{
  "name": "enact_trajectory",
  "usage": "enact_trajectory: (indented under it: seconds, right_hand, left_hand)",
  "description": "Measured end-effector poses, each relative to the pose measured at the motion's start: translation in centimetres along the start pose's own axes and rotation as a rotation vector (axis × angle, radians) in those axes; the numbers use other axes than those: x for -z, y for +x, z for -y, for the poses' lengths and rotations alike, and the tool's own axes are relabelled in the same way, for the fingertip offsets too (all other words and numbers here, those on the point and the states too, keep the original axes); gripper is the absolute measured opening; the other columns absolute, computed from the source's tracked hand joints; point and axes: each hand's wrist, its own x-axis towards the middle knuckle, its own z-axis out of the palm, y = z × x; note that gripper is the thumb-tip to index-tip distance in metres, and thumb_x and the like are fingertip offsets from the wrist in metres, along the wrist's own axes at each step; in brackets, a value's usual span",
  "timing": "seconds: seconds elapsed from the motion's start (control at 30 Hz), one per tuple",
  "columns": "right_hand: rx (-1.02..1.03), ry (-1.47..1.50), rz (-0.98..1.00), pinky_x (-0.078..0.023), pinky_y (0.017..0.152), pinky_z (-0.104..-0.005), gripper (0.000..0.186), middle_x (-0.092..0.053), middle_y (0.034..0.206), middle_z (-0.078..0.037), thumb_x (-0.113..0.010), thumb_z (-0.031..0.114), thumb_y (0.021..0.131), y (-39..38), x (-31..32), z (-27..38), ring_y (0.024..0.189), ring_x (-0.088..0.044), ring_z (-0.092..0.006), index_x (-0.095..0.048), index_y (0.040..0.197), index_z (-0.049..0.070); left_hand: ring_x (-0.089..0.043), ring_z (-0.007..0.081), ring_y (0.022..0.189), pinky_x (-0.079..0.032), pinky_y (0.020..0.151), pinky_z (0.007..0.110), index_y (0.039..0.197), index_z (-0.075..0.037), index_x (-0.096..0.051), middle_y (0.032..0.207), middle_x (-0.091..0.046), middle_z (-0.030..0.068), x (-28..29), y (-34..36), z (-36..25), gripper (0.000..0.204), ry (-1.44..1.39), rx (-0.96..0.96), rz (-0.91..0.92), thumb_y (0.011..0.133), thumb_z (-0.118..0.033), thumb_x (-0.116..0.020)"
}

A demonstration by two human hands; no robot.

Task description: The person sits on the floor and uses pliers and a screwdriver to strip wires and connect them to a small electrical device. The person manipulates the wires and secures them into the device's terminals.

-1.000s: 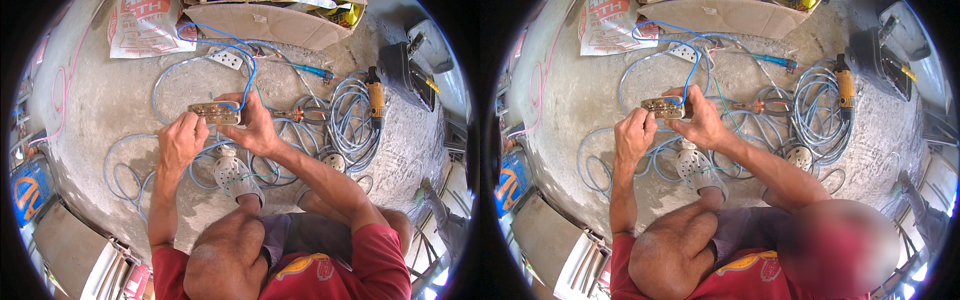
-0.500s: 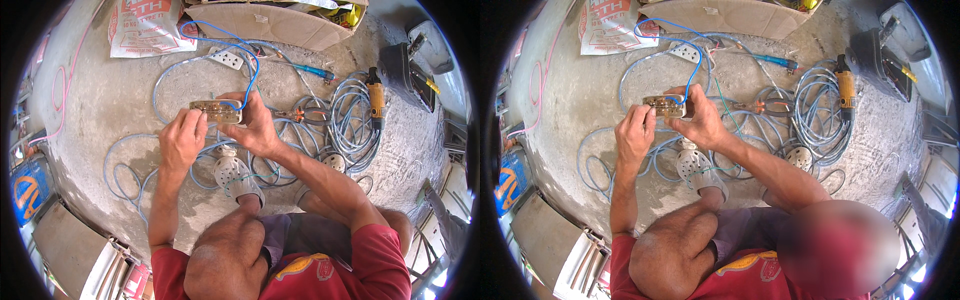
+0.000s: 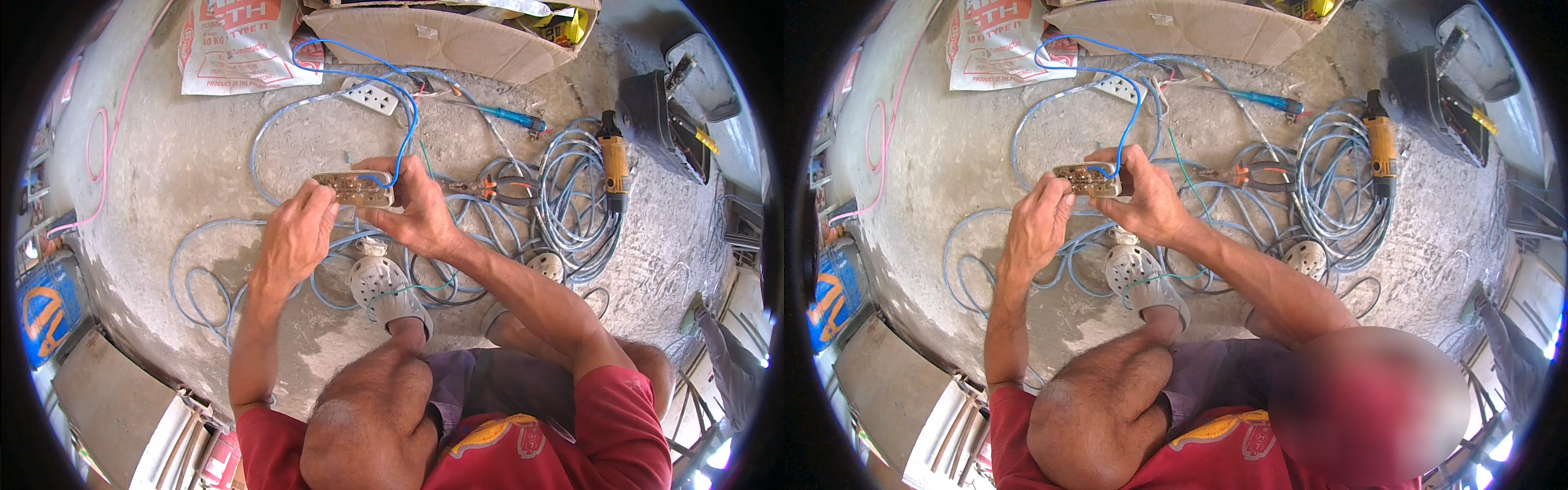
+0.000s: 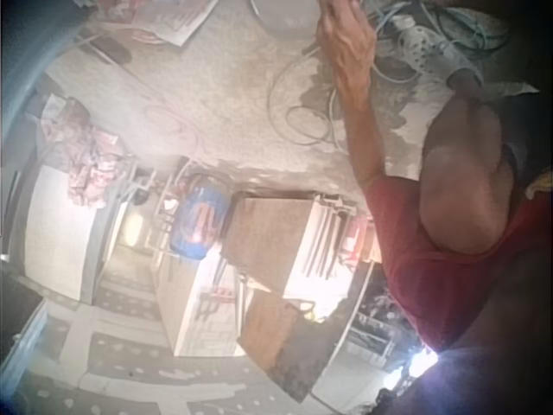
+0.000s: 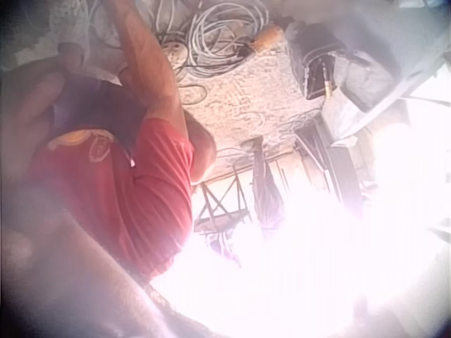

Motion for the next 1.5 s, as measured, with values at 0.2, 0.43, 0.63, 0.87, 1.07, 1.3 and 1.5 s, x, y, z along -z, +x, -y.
enact_trajectory:
  seconds: [0.2,0.43,0.63,0.87,1.07,1.3,1.5]
  right_hand:
    - [0.046,-0.085,0.001,-0.056,0.090,-0.0345,0.057,-0.059,0.123,-0.014,-0.076,-0.001,0.081,-0.1,-0.2,0.1,0.111,-0.063,-0.0206,-0.043,0.127,0.001]
    - [0.059,-0.124,-0.077,-0.058,0.086,-0.0368,0.058,-0.064,0.115,-0.016,-0.078,-0.001,0.078,-0.4,-0.6,0.3,0.104,-0.068,-0.0263,-0.046,0.126,0.003]
    - [0.042,-0.066,-0.089,-0.058,0.088,-0.0364,0.058,-0.064,0.115,-0.014,-0.079,0.000,0.077,-0.4,-0.7,-0.4,0.105,-0.068,-0.0239,-0.046,0.125,0.003]
    - [0.011,-0.040,-0.029,-0.056,0.091,-0.0332,0.057,-0.058,0.123,-0.013,-0.078,-0.001,0.080,-0.2,-0.3,0.0,0.111,-0.062,-0.0185,-0.043,0.125,0.001]
    - [0.051,-0.027,-0.063,-0.055,0.091,-0.0336,0.057,-0.058,0.122,-0.013,-0.078,-0.002,0.080,-0.1,-0.4,-0.6,0.110,-0.062,-0.0185,-0.044,0.126,0.001]
    - [0.010,-0.068,-0.063,-0.057,0.088,-0.0340,0.056,-0.062,0.118,-0.013,-0.078,-0.001,0.079,-0.1,-0.3,0.0,0.108,-0.064,-0.0198,-0.046,0.125,0.001]
    - [0.066,-0.088,-0.066,-0.058,0.084,-0.0363,0.053,-0.066,0.110,-0.016,-0.079,0.001,0.078,-0.2,-0.6,-0.3,0.100,-0.070,-0.0243,-0.048,0.120,0.002]
  left_hand:
    - [-0.062,0.0368,0.074,-0.050,0.060,0.045,0.099,-0.003,-0.053,0.090,-0.059,0.0155,-0.5,-0.2,0.5,0.009,0.058,-0.046,-0.063,0.097,-0.011,-0.056]
    - [-0.060,0.0314,0.059,-0.048,0.054,0.041,0.085,-0.005,-0.053,0.074,-0.057,0.0119,-2.4,-0.4,1.3,0.016,0.187,-0.074,-0.242,0.095,-0.015,-0.059]
    - [-0.055,0.0216,0.048,-0.044,0.046,0.035,0.073,-0.009,-0.052,0.064,-0.057,0.0070,-2.4,-0.7,1.6,0.025,0.351,-0.113,-0.288,0.091,-0.018,-0.066]
    - [-0.061,0.0221,0.055,-0.046,0.048,0.034,0.084,-0.007,-0.060,0.070,-0.061,0.0069,-2.1,-0.4,1.4,0.015,0.258,-0.124,-0.363,0.089,-0.018,-0.069]
    - [-0.065,0.0265,0.062,-0.051,0.055,0.037,0.097,-0.006,-0.061,0.078,-0.063,0.0084,-2.3,-0.4,0.9,0.015,0.236,-0.085,-0.307,0.089,-0.016,-0.069]
    - [-0.064,0.0316,0.069,-0.050,0.064,0.042,0.101,-0.005,-0.058,0.084,-0.063,0.0108,-1.5,-0.7,0.7,0.012,0.019,0.023,-0.166,0.093,-0.013,-0.062]
    - [-0.063,0.0339,0.072,-0.050,0.066,0.043,0.099,-0.004,-0.057,0.087,-0.062,0.0121,-0.8,-1.0,0.7,0.010,0.071,0.028,-0.104,0.096,-0.013,-0.058]
